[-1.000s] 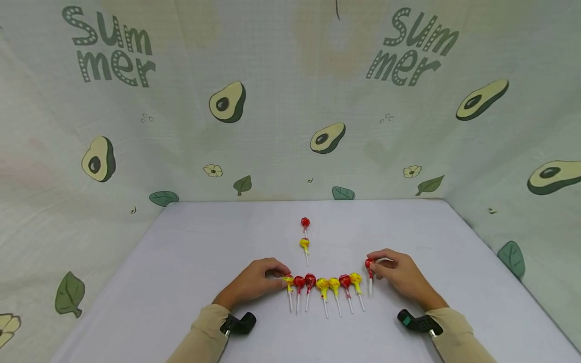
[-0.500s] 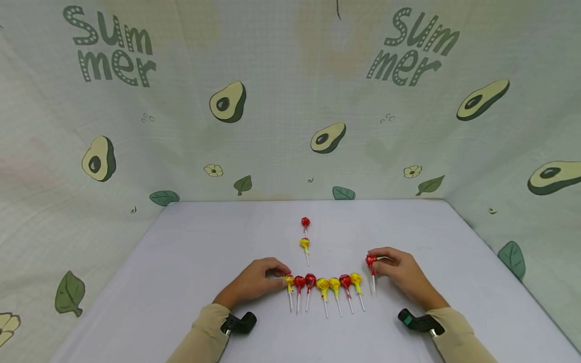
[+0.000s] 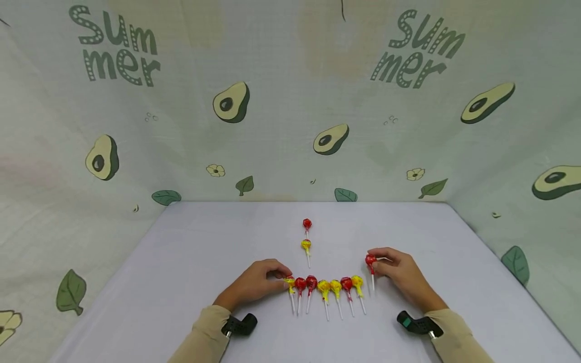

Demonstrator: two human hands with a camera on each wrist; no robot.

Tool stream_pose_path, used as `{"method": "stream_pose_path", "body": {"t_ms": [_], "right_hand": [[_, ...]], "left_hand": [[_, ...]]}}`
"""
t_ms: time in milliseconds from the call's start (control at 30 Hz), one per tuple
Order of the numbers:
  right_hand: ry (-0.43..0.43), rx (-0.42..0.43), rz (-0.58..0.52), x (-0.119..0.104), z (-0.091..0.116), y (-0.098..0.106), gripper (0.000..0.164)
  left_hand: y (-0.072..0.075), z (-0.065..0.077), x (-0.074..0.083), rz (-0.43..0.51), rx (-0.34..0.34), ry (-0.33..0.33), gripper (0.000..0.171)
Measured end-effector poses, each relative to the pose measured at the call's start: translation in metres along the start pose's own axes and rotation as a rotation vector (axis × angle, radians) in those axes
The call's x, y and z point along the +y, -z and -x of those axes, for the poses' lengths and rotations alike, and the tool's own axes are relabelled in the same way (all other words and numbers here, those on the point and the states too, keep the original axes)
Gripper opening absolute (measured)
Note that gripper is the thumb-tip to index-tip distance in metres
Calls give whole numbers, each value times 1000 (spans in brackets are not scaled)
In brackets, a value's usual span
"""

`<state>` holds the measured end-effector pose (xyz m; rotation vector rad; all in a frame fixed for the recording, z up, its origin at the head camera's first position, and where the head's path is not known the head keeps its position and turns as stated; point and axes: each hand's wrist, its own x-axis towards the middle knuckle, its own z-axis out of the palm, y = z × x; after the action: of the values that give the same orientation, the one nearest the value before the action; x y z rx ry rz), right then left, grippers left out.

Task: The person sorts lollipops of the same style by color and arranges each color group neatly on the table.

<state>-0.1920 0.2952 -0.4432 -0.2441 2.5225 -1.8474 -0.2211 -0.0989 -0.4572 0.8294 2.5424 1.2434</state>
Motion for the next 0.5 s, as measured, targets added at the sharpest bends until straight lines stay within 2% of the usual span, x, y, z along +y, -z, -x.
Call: {"method": "stream_pose_path", "body": {"t_ms": [167,333,500], "right_hand": [[-3,-12,30,-3,-6,-1,38],[-5,-27,15,-4,-13,-1,38],[-53,-27,56,-6,-21,1,38]], "left_hand": [[1,1,1,-3,14,-5,20],[0,1,1,8,19,-4,22],[0,0,2,-1,14,7,21]]}}
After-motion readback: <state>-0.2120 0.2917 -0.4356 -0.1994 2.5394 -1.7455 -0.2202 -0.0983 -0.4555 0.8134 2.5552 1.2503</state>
